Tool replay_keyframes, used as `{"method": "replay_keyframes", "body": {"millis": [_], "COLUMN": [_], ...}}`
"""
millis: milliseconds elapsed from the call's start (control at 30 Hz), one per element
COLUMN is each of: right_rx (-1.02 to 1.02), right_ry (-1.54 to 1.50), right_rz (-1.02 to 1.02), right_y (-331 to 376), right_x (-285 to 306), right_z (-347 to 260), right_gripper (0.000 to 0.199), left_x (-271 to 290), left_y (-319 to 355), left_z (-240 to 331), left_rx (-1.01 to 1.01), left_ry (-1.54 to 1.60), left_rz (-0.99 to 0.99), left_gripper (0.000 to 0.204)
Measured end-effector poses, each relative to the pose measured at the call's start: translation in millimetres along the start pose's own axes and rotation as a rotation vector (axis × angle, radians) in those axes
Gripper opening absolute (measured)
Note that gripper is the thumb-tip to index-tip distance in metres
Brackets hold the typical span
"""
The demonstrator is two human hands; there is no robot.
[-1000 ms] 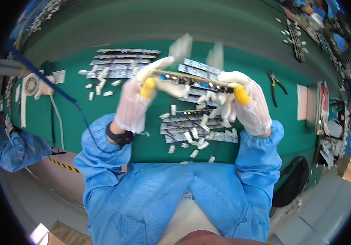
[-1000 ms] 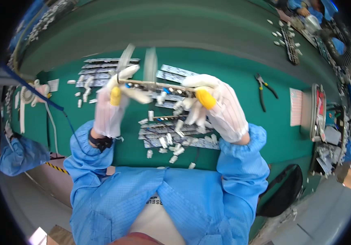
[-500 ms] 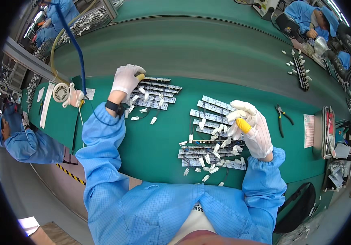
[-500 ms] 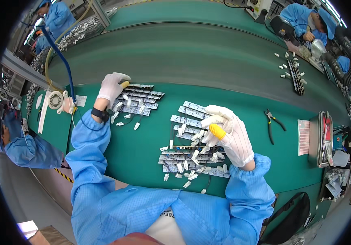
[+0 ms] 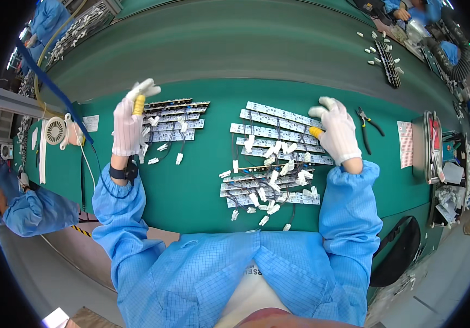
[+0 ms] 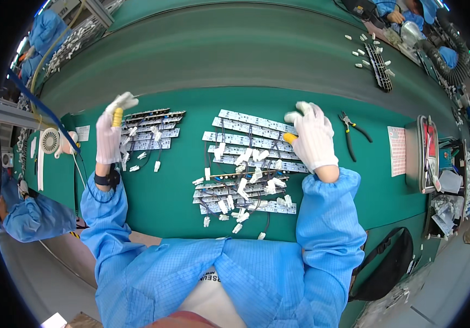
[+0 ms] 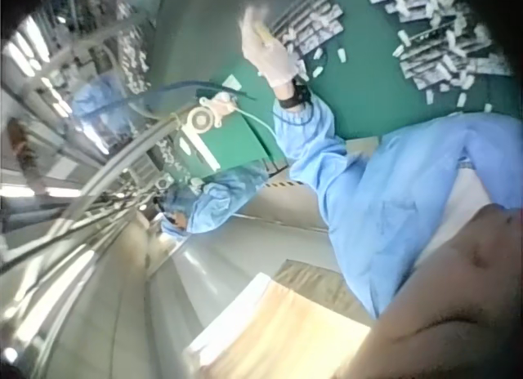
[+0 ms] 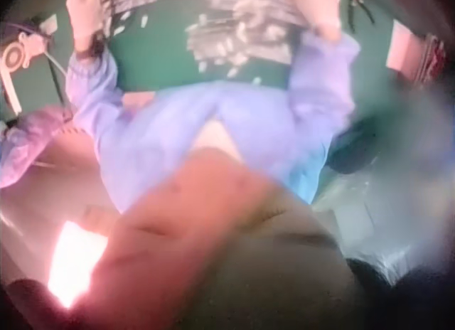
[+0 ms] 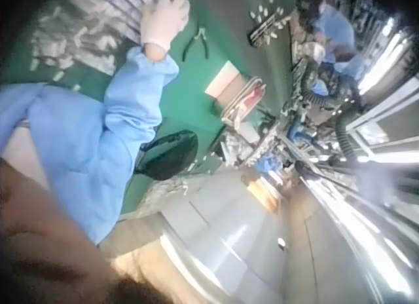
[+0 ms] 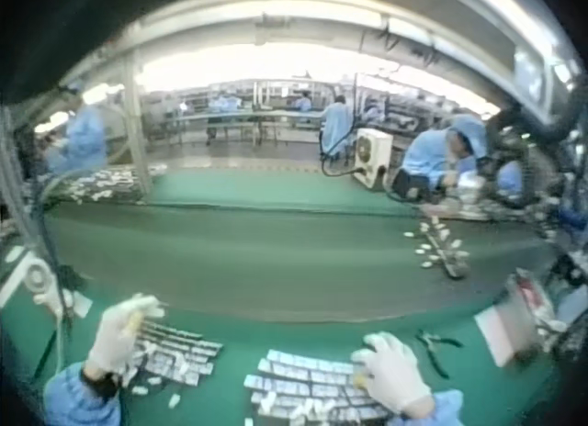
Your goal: Manual inspection of printed circuit board (PCB) strips at a production workbench.
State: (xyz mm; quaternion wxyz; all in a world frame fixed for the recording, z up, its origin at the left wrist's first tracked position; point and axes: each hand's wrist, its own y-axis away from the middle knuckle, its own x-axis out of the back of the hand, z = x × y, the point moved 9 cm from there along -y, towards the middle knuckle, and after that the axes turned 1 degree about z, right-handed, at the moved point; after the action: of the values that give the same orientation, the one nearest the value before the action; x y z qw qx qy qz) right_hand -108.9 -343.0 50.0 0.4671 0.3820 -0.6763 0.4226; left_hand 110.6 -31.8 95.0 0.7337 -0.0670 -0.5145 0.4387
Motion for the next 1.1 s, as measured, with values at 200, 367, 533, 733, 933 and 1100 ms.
{"method": "replay_keyframes", "body": {"millis": [200,367,533,733,933,1100], "right_rx": [-0.235,-0.133,-0.184,-0.163,-0.305,-0.215], "right_ry": [-0.980,-1.375,-1.472,-1.497,-1.379,-1.402], "right_rz": [-0.072,0.088,0.087,0.069,0.038,-0.024], "right_y": [1.9,18.5,19.4,15.1,17.9,20.2], "right_x": [-4.7,53.3,40.1,35.7,28.1,33.2], "right_z": [19.4,-17.0,-22.0,-23.2,-18.2,-21.9], "right_gripper": [0.022,0.015,0.013,0.069,0.074,0.060], "left_x": [-8.8,-66.2,-63.3,-64.4,-43.8,-49.8], "left_y": [-6.4,8.2,16.8,31.8,28.1,30.9], "left_z": [91.5,105.0,105.9,90.2,96.8,84.6], "left_rx": [0.186,0.253,0.224,0.218,0.013,0.152], "left_ry": [0.699,1.173,0.968,0.584,0.596,0.683], "left_rz": [0.042,-0.166,-0.243,-0.269,-0.059,-0.108], "left_gripper": [0.039,0.075,0.069,0.049,0.048,0.052]}}
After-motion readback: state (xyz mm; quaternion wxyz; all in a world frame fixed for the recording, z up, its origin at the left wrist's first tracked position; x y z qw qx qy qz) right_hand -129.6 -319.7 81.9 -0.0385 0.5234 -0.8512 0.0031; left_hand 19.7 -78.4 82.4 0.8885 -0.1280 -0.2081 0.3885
